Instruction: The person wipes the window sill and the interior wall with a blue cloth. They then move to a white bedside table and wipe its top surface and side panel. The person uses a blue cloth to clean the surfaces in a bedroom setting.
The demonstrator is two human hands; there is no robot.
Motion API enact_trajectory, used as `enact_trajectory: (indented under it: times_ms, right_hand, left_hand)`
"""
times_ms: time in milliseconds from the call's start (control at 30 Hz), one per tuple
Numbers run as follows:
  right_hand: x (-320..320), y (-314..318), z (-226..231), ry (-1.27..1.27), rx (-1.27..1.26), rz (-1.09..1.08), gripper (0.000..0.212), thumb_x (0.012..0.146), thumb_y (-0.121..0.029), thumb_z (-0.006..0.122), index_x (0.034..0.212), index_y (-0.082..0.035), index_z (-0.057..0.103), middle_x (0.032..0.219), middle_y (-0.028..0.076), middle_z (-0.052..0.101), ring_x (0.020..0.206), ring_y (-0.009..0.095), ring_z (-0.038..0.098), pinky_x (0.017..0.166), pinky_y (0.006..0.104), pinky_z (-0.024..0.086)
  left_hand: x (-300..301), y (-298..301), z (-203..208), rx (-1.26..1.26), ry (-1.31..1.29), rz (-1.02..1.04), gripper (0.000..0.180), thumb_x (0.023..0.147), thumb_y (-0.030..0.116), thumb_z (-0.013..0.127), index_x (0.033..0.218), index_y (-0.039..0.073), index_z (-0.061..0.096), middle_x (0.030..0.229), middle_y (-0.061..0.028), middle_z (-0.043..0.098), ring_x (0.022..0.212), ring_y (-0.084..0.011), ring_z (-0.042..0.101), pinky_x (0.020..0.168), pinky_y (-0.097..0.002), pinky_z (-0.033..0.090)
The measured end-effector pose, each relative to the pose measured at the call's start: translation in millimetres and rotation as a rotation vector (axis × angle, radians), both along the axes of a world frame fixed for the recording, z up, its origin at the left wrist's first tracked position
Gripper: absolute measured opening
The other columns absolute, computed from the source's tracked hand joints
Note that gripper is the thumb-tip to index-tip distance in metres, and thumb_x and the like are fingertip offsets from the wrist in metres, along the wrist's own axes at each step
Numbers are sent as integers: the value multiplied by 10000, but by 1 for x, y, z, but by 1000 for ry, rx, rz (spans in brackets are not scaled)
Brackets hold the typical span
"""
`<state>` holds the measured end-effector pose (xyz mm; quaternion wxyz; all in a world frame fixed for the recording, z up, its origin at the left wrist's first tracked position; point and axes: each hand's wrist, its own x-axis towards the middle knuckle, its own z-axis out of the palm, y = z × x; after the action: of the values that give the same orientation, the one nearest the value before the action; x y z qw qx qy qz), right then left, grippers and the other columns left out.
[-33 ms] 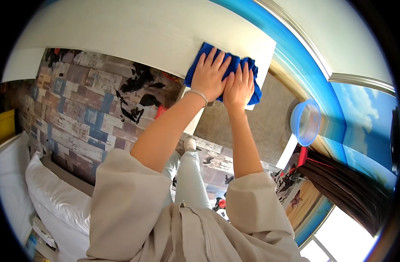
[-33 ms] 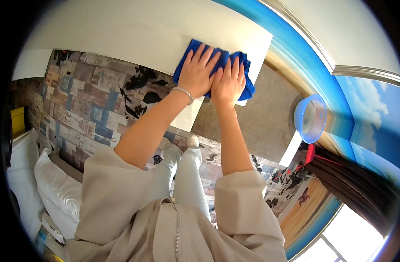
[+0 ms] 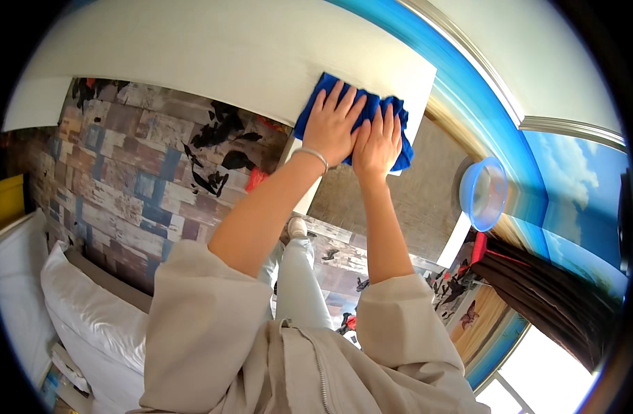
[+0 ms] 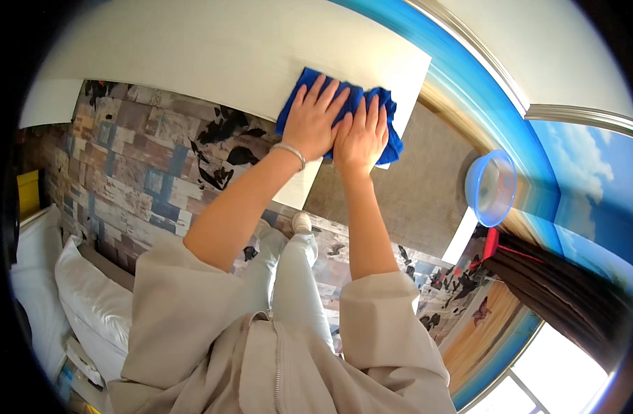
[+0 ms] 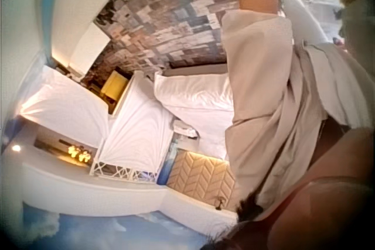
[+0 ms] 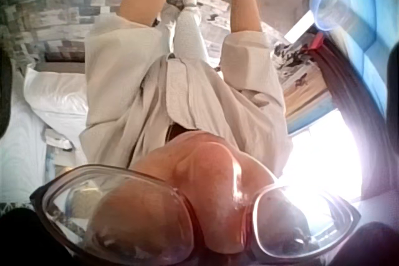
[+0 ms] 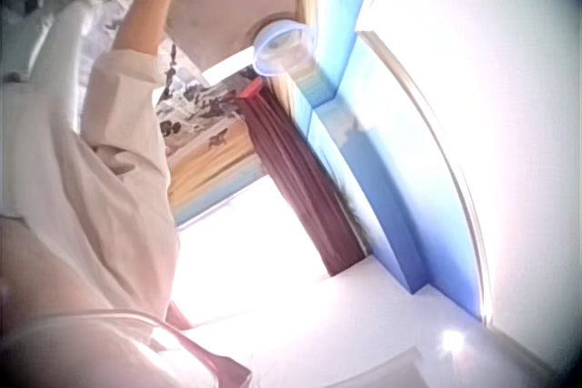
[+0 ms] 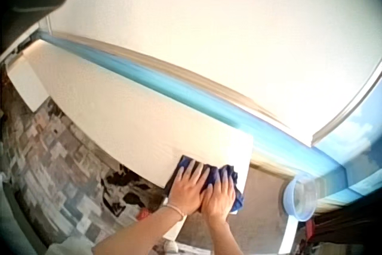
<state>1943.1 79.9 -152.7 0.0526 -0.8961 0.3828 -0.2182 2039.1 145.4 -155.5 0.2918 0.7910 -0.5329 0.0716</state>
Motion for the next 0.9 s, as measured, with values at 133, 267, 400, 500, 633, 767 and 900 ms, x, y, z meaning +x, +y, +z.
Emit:
enact_trajectory:
  times_ms: [133,267,400,500,633,767,900]
  right_hand:
    - [11,10,10,50,159,-144,520,863,-282,435,1335,-62,425,1451,129,301,1345,307,228,1081,439,161]
    - [22,0,9,-15,263,-252,563,858,-323,420,1354,-57,399,1472,123,264,1363,304,185,1081,463,108]
    - [35,1,11,-13,254,-334,547,869,-305,392,1350,-44,398,1475,122,255,1364,313,176,1068,503,90]
    - [40,-3,10,-22,248,-343,526,875,-266,368,1349,-40,395,1471,121,260,1361,319,176,1066,506,84]
    - [49,-10,11,-12,277,-418,517,886,-267,364,1360,-62,381,1477,120,244,1367,313,158,1071,503,63]
    - [67,-28,10,-50,266,-480,512,895,-273,363,1365,-71,376,1474,124,246,1368,318,154,1072,508,61]
    - [93,-61,14,-61,255,-559,510,900,-291,360,1357,-67,386,1472,134,246,1364,326,162,1070,516,68]
  left_hand:
    - [-4,5,1,32,39,-13,458,860,272,499,1294,125,479,1382,-103,393,1315,-308,297,1051,-503,225]
    - [-3,7,10,94,80,-30,469,871,268,487,1321,141,453,1411,-98,355,1328,-305,275,1061,-505,205]
    - [6,2,8,144,49,-105,477,870,256,494,1332,151,438,1425,-84,338,1338,-286,264,1072,-488,199]
    - [20,-9,9,198,34,-193,465,886,263,473,1337,161,429,1446,-54,313,1353,-250,235,1092,-457,182]
    - [36,-26,11,235,21,-312,476,899,293,450,1352,157,406,1464,-35,284,1361,-236,217,1104,-442,169]
    - [58,-50,12,273,-47,-397,485,904,308,434,1360,150,393,1471,-34,272,1365,-243,209,1106,-437,167]
    - [80,-88,17,253,-9,-425,509,887,304,460,1365,148,383,1469,-49,271,1363,-250,208,1102,-445,173]
